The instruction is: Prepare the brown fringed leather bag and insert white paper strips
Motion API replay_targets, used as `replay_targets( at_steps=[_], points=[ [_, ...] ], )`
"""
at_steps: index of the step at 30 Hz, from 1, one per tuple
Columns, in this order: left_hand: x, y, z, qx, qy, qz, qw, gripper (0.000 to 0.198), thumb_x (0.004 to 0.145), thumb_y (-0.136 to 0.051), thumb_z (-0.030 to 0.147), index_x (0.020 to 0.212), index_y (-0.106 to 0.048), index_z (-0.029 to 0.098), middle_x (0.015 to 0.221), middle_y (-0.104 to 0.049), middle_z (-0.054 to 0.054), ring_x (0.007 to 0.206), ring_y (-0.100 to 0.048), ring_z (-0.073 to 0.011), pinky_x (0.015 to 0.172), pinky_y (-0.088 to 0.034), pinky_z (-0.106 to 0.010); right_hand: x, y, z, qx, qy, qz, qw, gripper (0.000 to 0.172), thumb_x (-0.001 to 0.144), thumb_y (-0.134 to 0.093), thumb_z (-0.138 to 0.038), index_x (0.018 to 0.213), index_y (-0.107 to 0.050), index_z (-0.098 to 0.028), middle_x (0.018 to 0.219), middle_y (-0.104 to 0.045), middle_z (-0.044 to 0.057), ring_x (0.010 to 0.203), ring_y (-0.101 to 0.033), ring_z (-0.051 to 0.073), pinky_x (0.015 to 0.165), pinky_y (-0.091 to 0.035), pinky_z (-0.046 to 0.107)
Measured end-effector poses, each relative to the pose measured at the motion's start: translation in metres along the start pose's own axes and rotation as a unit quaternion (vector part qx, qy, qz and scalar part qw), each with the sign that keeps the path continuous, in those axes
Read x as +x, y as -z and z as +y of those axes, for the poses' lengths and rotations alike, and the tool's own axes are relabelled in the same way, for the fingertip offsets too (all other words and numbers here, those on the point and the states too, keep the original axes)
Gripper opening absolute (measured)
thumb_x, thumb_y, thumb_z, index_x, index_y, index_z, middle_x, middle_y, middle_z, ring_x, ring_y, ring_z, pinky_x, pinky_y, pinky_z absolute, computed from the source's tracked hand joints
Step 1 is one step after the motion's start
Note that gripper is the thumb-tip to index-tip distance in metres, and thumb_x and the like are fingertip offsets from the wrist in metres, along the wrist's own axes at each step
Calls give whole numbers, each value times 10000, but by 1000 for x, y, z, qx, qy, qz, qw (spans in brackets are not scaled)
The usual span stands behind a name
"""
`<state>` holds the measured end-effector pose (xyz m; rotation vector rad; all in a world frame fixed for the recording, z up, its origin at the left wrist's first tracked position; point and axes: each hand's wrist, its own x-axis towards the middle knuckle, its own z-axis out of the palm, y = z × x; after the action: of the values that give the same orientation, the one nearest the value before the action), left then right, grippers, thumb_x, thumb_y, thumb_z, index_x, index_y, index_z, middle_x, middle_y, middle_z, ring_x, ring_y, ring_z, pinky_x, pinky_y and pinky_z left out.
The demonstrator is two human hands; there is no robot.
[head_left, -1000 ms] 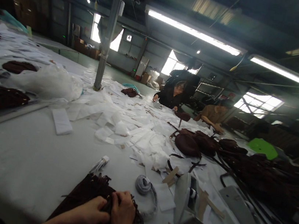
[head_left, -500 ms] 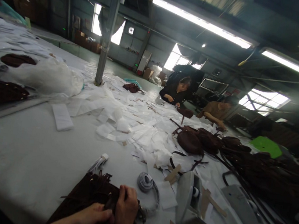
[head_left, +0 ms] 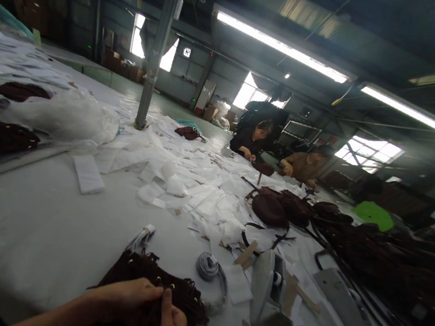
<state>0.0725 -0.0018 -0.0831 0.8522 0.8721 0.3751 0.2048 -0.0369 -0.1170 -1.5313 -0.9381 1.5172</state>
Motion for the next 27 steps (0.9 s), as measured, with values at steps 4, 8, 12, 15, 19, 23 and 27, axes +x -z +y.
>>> replay_targets(
  at_steps=[4,8,12,15,19,23,27],
  points=[
    [4,18,11,107,0,47,993,574,604,-673,698,553,-614,129,425,-537,18,305,-414,-74,322,-272,-184,2,-5,-15,17,-17,-36,999,762,523,-448,-916,532,-559,-162,304,-424,-29,241,-345,58,253,-192,163],
    [15,26,16,151,9,108,983,605,676,-610,697,423,-517,154,300,-410,55,229,-292,-57,274,-174,-206,5,-2,-12,16,-25,-50,998,814,437,-474,-935,544,-597,-138,299,-408,-40,234,-314,40,254,-195,164],
    [29,16,16,167,27,188,967,516,821,-603,503,454,-455,172,309,-332,107,243,-248,-42,279,-177,-200,11,1,1,4,-18,-49,999,753,431,-525,-908,464,-544,-156,278,-387,-41,209,-293,36,244,-113,167],
    [40,7,14,169,41,237,956,409,907,-534,408,589,-513,151,415,-390,116,299,-300,-32,319,-258,-171,11,1,5,2,-21,-45,999,718,439,-554,-884,429,-503,-167,303,-428,-21,209,-313,36,244,-109,166],
    [50,0,11,167,26,284,944,347,917,-530,384,672,-549,139,509,-463,93,366,-378,-39,372,-340,-174,0,3,4,12,-38,-52,998,680,466,-610,-831,410,-485,-165,341,-474,7,226,-357,44,253,-165,166],
    [54,-2,6,168,-2,304,938,345,907,-550,366,648,-542,139,516,-466,89,386,-394,-43,389,-350,-176,-13,7,-1,33,-30,-74,996,639,526,-652,-777,457,-530,-154,382,-520,25,284,-441,75,282,-258,168],
    [59,-1,2,173,-11,308,935,368,908,-543,382,627,-530,144,490,-437,99,362,-350,-39,374,-319,-177,-20,6,-4,41,-5,-84,996,631,559,-645,-776,496,-554,-155,388,-538,26,310,-473,90,296,-279,165]
  ],
)
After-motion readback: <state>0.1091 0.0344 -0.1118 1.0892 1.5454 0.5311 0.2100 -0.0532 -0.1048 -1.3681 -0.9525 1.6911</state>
